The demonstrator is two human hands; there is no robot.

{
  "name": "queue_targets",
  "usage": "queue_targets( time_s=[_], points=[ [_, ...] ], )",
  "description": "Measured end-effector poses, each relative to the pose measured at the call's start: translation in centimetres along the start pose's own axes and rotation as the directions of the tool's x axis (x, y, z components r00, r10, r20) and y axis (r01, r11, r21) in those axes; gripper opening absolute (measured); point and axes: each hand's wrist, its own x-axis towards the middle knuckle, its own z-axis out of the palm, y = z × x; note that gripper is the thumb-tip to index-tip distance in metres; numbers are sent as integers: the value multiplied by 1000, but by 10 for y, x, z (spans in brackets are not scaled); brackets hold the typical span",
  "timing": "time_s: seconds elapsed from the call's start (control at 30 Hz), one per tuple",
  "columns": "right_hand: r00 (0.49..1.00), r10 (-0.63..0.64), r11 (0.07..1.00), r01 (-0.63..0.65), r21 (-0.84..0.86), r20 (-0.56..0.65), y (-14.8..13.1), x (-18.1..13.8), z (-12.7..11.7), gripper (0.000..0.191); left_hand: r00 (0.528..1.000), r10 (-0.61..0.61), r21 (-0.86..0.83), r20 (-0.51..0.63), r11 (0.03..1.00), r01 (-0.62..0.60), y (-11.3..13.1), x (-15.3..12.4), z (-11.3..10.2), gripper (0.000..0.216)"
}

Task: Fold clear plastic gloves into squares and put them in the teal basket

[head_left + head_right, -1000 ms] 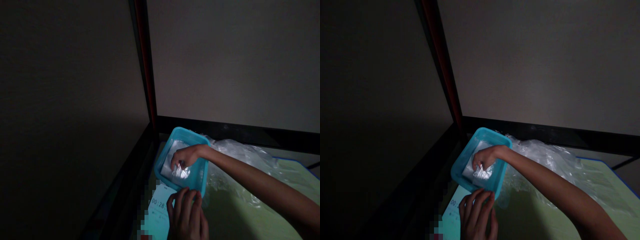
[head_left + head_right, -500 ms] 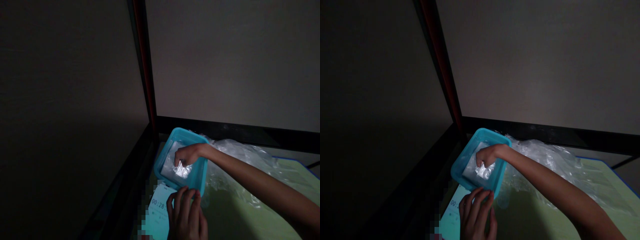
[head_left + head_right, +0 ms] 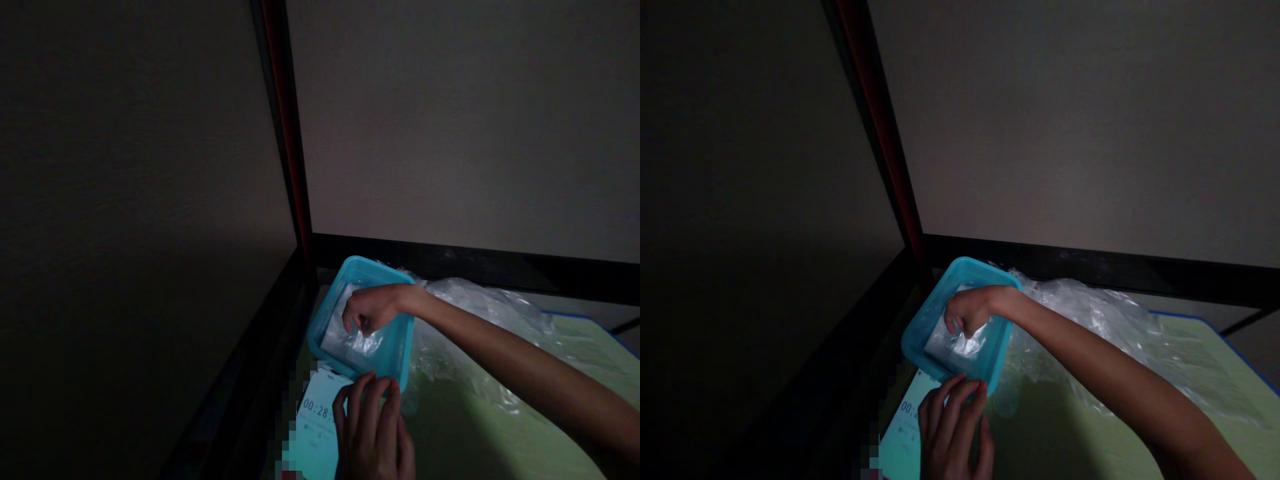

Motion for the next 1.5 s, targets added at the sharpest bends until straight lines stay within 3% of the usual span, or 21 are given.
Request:
queue_targets(
  time_s=[0.1,0.2,0.3,0.47,0.6,0.77,1.0,1.2,1.5],
  points=[
    [1000,12,1000,-12,15,-27,-2,-6,-5,31,1000,5,-4,-1,1000,-5,0,0,0,28],
    [991,45,997,-36,69,-128,2,-13,-10,30,1000,0,-9,6,1000,0,0,0,0,28],
    [964,93,982,-47,184,-248,12,-18,-10,26,1000,-14,-31,10,999,14,1,1,0,28],
    [918,210,918,-67,391,-335,25,-20,-4,29,1000,-15,-66,-16,998,14,1,1,2,28],
    [863,309,886,-108,451,-400,25,-21,4,36,998,-23,-75,-61,997,19,2,1,6,28],
    [860,351,848,-123,516,-372,22,-22,14,32,994,-41,-87,-101,996,32,3,1,10,28],
    [882,351,801,-109,589,-314,24,-16,19,27,1000,1,-32,14,999,0,1,2,2,29],
    [902,338,789,-114,603,-271,24,-5,22,25,994,-34,-106,-108,994,23,2,1,11,28],
    [868,404,840,-227,493,-288,12,14,32,26,993,-31,-90,-112,996,20,1,0,12,30]
  ],
)
